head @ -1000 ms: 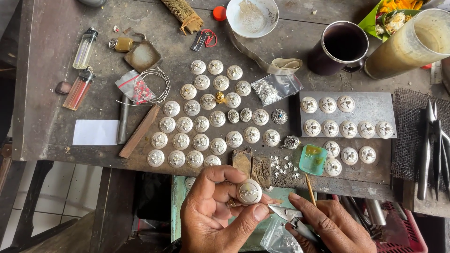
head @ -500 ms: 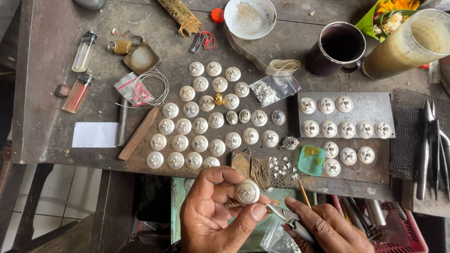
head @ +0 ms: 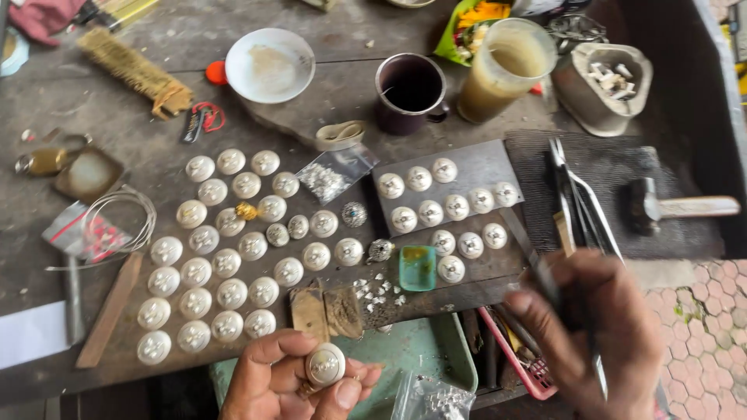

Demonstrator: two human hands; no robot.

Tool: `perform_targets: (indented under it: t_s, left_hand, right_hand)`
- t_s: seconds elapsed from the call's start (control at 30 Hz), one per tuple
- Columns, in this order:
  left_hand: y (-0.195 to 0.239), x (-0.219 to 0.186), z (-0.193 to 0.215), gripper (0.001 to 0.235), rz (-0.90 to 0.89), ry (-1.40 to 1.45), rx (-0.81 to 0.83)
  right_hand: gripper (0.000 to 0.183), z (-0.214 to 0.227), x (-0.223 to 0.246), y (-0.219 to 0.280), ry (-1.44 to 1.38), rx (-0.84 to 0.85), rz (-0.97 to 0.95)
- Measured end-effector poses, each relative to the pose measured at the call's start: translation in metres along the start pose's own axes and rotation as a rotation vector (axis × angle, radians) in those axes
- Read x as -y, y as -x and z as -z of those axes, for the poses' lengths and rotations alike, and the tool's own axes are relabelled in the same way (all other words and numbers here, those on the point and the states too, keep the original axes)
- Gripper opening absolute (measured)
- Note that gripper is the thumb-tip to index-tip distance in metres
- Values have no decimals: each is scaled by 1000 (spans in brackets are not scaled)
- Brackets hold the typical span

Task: Applying adhesive to small silver-colored jewelry bases and precisely placing decorative stones using tweezers and an applicator.

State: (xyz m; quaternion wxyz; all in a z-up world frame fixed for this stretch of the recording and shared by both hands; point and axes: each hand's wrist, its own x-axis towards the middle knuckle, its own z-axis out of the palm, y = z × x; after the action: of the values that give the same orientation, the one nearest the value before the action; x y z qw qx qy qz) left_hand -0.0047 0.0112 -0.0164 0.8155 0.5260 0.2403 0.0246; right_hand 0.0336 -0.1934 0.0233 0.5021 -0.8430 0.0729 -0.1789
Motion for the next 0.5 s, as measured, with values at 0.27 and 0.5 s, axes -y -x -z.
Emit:
perform_targets:
  t_s: [0.27, 0.5]
  left_hand:
    - [1, 15, -4, 42, 253, -31, -82]
    - [0, 21, -2, 42, 261, -66, -51]
  right_hand:
    - [19, 60, -58, -51, 966, -129, 411]
    - [21, 60, -54, -50, 1139, -143, 353]
